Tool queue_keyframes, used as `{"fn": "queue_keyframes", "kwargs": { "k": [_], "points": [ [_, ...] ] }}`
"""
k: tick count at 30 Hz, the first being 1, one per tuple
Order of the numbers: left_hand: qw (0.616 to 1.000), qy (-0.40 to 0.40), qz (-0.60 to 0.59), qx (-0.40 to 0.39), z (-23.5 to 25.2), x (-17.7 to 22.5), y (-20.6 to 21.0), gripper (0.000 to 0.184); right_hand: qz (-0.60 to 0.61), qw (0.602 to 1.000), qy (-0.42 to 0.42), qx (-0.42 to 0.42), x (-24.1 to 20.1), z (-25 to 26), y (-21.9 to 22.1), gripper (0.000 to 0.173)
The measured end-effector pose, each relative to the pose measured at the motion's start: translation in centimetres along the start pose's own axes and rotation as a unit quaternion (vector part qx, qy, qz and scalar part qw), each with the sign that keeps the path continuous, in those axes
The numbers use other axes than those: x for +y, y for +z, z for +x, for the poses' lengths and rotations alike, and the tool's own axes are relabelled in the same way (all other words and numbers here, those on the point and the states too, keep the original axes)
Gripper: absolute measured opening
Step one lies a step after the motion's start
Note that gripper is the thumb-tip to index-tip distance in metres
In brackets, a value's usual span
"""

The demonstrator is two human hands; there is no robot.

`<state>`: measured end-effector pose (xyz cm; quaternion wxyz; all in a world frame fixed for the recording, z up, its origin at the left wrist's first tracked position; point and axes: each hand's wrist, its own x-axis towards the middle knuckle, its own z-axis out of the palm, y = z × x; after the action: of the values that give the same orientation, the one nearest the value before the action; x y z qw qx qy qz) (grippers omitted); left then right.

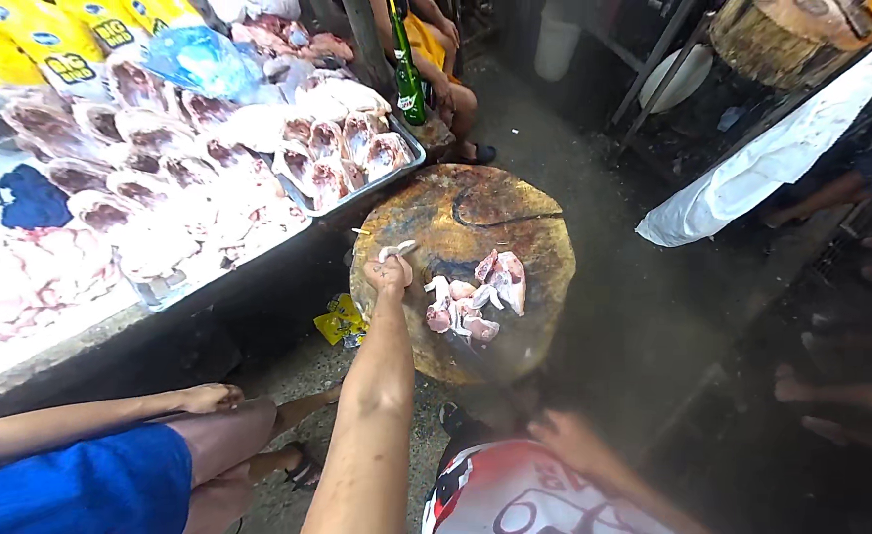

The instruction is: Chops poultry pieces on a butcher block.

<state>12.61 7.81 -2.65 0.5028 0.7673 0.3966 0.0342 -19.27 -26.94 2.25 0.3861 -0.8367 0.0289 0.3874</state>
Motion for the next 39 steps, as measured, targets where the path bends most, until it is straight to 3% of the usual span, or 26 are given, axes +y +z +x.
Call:
{"fn": "queue_keyframes", "kwargs": {
  "k": [3,6,11,15,18,21,23,27,30,34,39],
  "points": [
    [0.986,0.003,-0.156,-0.052,-1.7,-1.5,-1.0,0.048,-0.013,1.0,0.012,-0.001,1.2,-0.5,-0.1,0.054],
    [0.975,0.01,-0.194,-0.111,-6.0,-4.2,-4.4,0.043,-0.006,1.0,0.008,0.016,2.2,-0.7,-0.2,0.054],
    [0.963,-0.047,-0.13,-0.232,-15.2,-11.1,-9.2,0.037,0.004,1.0,0.008,0.019,2.6,-1.1,0.5,0.051],
    [0.971,0.002,0.022,-0.238,-18.5,-15.6,-8.7,0.032,0.004,0.999,0.002,0.05,1.0,-1.2,1.7,0.052],
    [0.974,0.02,0.088,-0.209,-19.3,-15.9,-8.6,0.032,0.0,0.993,-0.052,0.108,-2.3,-1.8,2.0,0.054],
    [0.975,-0.013,0.09,-0.203,-19.3,-15.3,-8.7,0.032,-0.006,0.961,-0.184,0.209,-4.7,-1.9,2.7,0.052],
    [0.976,-0.04,0.082,-0.199,-19.4,-14.9,-8.9,0.032,-0.036,0.952,-0.208,0.22,-4.4,-1.0,3.4,0.052],
    [0.976,-0.034,0.076,-0.203,-19.3,-15.4,-9.1,0.033,-0.114,0.993,0.014,0.041,-2.3,1.1,3.7,0.056],
    [0.975,0.032,0.019,-0.217,-19.5,-16.7,-9.1,0.026,0.026,0.998,0.052,-0.012,-2.8,1.0,3.2,0.048],
    [0.97,0.106,-0.051,-0.213,-20.0,-19.4,-8.3,0.028,0.33,0.934,0.088,-0.1,-3.2,0.5,3.1,0.043],
    [0.974,0.165,-0.003,-0.157,-21.0,-20.1,-7.9,0.024,0.436,0.877,0.104,-0.173,-3.0,0.8,2.3,0.048]
  ]
}}
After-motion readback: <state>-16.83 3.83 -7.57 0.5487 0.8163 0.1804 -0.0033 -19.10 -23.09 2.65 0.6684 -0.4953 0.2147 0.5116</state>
